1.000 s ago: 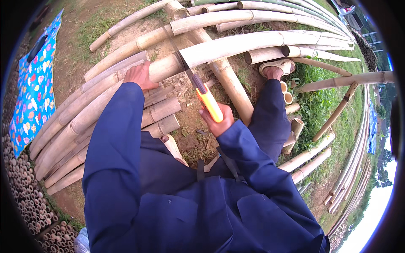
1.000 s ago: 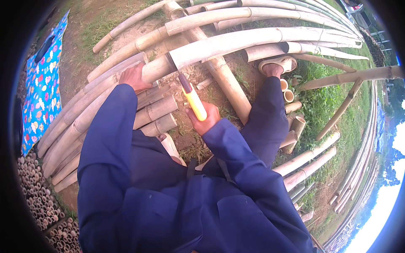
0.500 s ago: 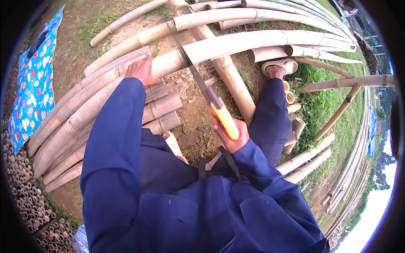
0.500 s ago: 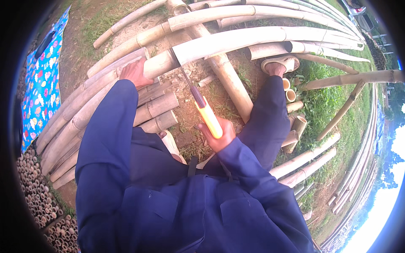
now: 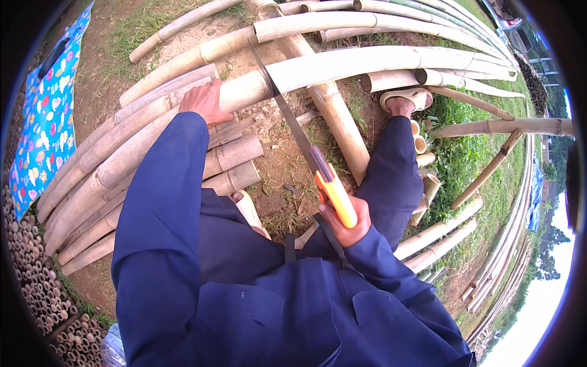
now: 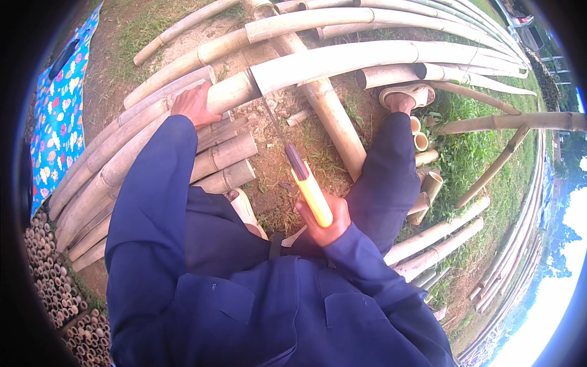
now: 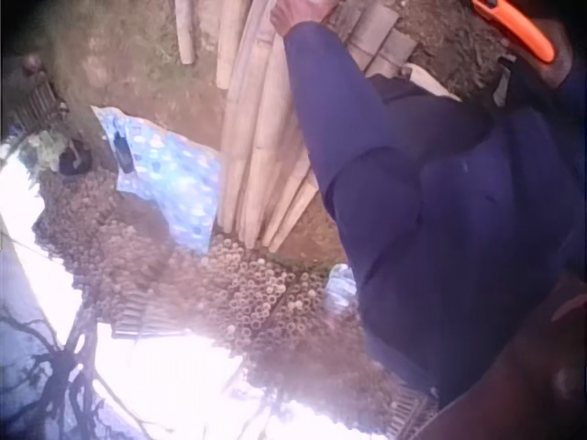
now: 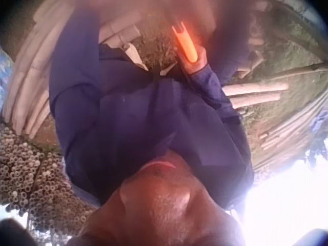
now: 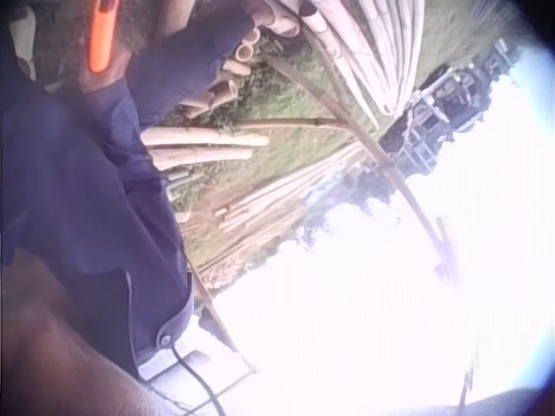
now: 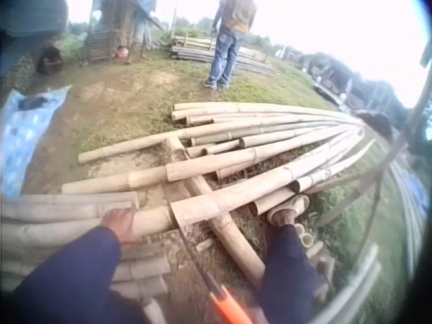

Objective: The person uses a hand saw to cut a bamboo pole into shorter sections. The cut pieces are stacked on the ground next to other bamboo poles.

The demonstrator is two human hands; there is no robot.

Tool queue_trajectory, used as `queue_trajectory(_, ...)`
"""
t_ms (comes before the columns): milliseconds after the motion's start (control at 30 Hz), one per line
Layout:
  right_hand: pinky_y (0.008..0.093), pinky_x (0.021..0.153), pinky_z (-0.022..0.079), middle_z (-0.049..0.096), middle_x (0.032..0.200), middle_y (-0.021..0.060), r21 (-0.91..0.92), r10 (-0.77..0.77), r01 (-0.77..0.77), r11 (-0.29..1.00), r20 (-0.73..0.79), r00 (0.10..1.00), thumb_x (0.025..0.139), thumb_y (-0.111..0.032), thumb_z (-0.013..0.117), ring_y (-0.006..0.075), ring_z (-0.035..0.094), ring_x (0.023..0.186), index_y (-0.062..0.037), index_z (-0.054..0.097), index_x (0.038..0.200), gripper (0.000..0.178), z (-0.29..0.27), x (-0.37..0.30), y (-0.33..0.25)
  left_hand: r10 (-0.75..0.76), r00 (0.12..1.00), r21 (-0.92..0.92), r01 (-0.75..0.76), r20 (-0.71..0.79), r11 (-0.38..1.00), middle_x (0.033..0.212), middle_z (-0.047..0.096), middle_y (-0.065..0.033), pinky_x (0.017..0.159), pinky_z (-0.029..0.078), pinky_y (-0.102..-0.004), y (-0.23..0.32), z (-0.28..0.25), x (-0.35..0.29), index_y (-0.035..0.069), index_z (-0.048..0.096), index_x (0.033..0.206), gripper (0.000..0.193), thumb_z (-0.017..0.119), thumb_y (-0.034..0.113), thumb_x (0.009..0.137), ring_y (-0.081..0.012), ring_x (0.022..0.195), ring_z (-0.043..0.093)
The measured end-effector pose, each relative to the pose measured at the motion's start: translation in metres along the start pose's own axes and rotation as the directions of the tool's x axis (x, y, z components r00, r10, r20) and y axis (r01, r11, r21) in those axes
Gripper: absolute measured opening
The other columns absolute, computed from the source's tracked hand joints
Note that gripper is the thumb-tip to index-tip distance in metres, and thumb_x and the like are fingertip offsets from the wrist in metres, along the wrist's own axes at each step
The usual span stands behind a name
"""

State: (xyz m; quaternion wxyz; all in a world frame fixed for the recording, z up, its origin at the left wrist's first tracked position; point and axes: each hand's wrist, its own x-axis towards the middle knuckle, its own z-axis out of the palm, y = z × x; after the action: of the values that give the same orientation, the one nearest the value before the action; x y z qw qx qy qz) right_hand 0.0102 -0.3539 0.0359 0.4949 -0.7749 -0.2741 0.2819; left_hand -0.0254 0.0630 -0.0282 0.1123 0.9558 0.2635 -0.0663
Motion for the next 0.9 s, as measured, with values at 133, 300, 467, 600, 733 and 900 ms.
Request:
queue_trajectory(133, 0.0334, 0.072, 0.056, 0.072, 0.076, 0.0115, -0.015, 0.011, -0.011, 1.000, -0.016, 1.000, 0.094, -0.006, 0.074, 0.0188, 0.071, 0.070, 0.0021, 0.075, 0.106, 0.015, -0.018, -0.024, -0.024, 0.002, 1.000, 0.043, -0.002, 0.001, 0.999, 0.106, 0.075, -0.0246, 0.091, 0.058, -0.0491, -0.001, 0.004, -0.004, 0.000, 0.059, 0.128, 0.079, 0.087, 0.043, 0.068, -0.0417, 0.100, 0.073)
queue_trajectory(300, 0.0401, 0.055, 0.043, 0.053, 0.058, 0.0126, 0.013, -0.136, 0.137, 0.990, -0.063, 0.989, 0.094, -0.017, 0.077, 0.0188, 0.048, 0.053, 0.0039, 0.063, 0.080, 0.029, 0.037, 0.131, -0.018, 0.037, 0.999, 0.050, -0.037, -0.007, 0.998, 0.104, 0.075, -0.0246, 0.091, 0.060, -0.0481, 0.021, -0.005, 0.010, -0.002, 0.058, 0.131, 0.084, 0.087, 0.047, 0.068, -0.0412, 0.100, 0.074)
queue_trajectory(467, 0.0362, 0.060, 0.051, 0.066, 0.067, 0.0094, -0.029, -0.022, 0.022, 0.999, 0.006, 1.000, 0.094, -0.008, 0.076, 0.0197, 0.065, 0.059, 0.0015, 0.073, 0.096, 0.010, -0.005, -0.011, 0.007, -0.010, 1.000, 0.001, 0.010, 0.011, 1.000, 0.112, 0.074, -0.0254, 0.095, 0.056, -0.0507, -0.001, 0.004, -0.006, 0.004, 0.059, 0.131, 0.079, 0.087, 0.040, 0.067, -0.0435, 0.107, 0.071)
queue_trajectory(600, 0.0386, 0.058, 0.049, 0.062, 0.063, 0.0114, -0.099, -0.040, 0.041, 0.994, 0.009, 0.999, 0.093, -0.008, 0.075, 0.0213, 0.065, 0.058, 0.0016, 0.070, 0.090, 0.011, -0.009, -0.015, -0.008, -0.038, 0.998, 0.037, 0.036, 0.043, 0.999, 0.115, 0.073, -0.0243, 0.096, 0.056, -0.0507, 0.007, 0.001, 0.001, 0.005, 0.059, 0.131, 0.078, 0.087, 0.039, 0.067, -0.0431, 0.109, 0.070)
queue_trajectory(733, 0.0396, 0.055, 0.044, 0.055, 0.059, 0.0126, -0.020, -0.131, 0.130, 0.991, -0.049, 0.990, 0.094, -0.016, 0.077, 0.0206, 0.050, 0.052, 0.0011, 0.064, 0.079, 0.027, 0.039, 0.127, -0.004, 0.063, 0.998, 0.045, -0.061, -0.029, 0.997, 0.108, 0.074, -0.0255, 0.093, 0.058, -0.0489, 0.015, 0.000, 0.009, -0.001, 0.059, 0.128, 0.082, 0.088, 0.047, 0.070, -0.0424, 0.103, 0.073)
queue_trajectory(900, 0.0387, 0.058, 0.048, 0.060, 0.063, 0.0116, -0.018, -0.024, 0.024, 1.000, -0.031, 0.999, 0.094, -0.014, 0.078, 0.0205, 0.057, 0.055, 0.0001, 0.069, 0.088, 0.018, 0.017, 0.031, 0.009, 0.055, 0.998, 0.018, -0.054, -0.034, 0.998, 0.106, 0.075, -0.0255, 0.092, 0.059, -0.0486, 0.002, -0.003, 0.006, -0.002, 0.059, 0.128, 0.081, 0.088, 0.046, 0.069, -0.0414, 0.101, 0.073)
